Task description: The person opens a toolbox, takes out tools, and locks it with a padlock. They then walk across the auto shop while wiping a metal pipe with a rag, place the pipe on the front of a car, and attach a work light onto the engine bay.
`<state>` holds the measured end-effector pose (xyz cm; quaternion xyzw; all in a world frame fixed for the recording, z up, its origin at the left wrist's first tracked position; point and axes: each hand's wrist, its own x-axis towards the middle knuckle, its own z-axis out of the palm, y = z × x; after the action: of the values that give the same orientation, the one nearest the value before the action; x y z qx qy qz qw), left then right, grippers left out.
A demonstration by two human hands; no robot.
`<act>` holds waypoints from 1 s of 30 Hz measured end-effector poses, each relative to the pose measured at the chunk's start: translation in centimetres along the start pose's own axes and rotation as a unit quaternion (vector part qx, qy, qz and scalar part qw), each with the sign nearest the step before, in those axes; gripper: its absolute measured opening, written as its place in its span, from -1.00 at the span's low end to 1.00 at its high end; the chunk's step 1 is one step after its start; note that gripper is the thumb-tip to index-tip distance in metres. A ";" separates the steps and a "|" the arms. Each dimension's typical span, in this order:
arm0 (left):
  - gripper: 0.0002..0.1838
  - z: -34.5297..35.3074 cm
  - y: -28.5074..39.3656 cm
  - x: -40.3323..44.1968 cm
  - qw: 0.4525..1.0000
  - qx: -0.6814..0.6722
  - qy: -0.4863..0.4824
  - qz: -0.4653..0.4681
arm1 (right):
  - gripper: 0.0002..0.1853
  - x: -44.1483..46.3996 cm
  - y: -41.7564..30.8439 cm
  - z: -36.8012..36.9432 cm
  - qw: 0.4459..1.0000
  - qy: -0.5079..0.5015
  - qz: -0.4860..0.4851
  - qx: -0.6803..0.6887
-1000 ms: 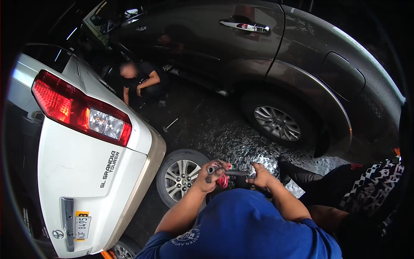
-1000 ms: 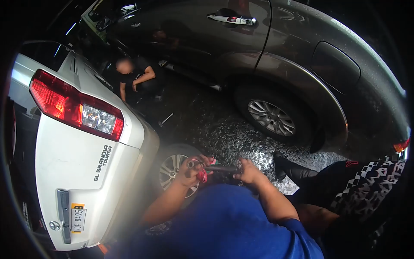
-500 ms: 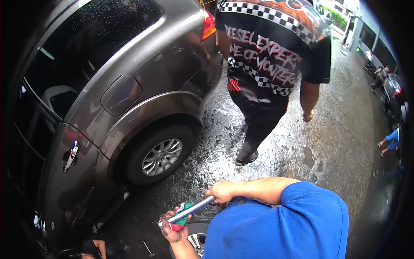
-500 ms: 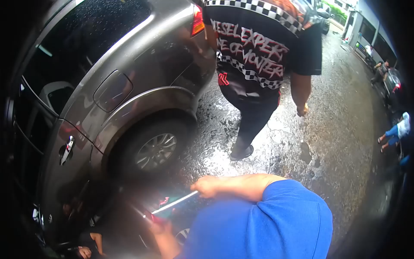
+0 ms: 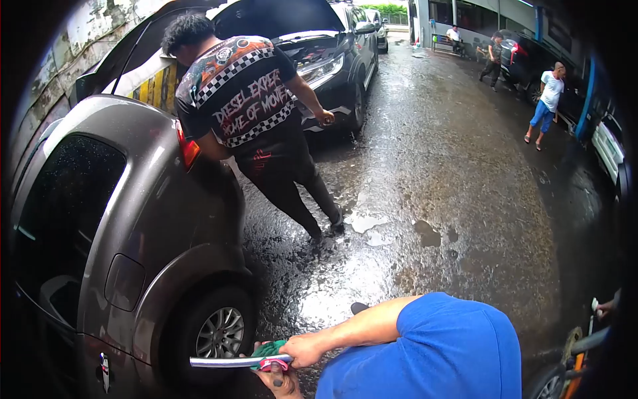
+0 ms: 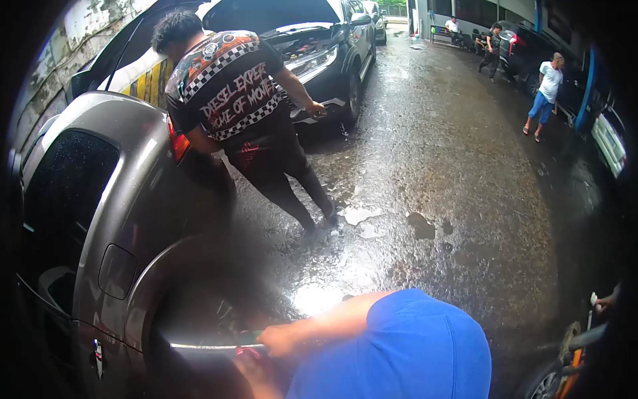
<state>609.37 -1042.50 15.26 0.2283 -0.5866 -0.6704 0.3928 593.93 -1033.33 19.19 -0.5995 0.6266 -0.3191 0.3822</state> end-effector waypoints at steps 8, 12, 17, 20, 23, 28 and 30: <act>-0.41 13.7 1.0 8.9 0.985 -0.154 0.054 -0.056 | -0.62 -3.9 7.5 -8.6 0.997 0.061 0.043 -0.011; -0.67 16.1 -1.6 14.7 0.979 -0.136 0.143 -0.050 | -0.67 -6.5 12.9 -13.4 0.999 0.000 0.034 0.031; -0.53 21.8 -3.1 18.8 0.967 -0.250 0.009 -0.045 | -0.75 -10.6 20.5 -19.0 0.963 -0.105 0.124 0.214; -0.59 25.5 -4.9 20.7 0.980 -0.192 0.020 -0.050 | -0.75 -12.1 23.5 -21.0 0.972 -0.078 0.107 0.195; -0.67 28.4 -7.7 22.8 0.989 -0.140 -0.043 -0.016 | -0.70 -13.5 25.3 -22.6 0.987 0.023 0.122 0.105; -0.68 31.6 -10.2 25.6 0.998 -0.055 0.015 -0.041 | -0.63 -14.9 25.8 -25.5 0.975 0.116 0.189 -0.019; -0.68 32.7 -11.4 27.1 0.996 -0.060 0.035 -0.059 | -0.63 -14.8 26.5 -26.7 0.970 0.124 0.208 -0.031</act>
<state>565.42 -1044.16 15.23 0.2619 -0.5170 -0.7176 0.3861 557.32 -1018.14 11.33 -0.4229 0.7898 -0.2850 0.3408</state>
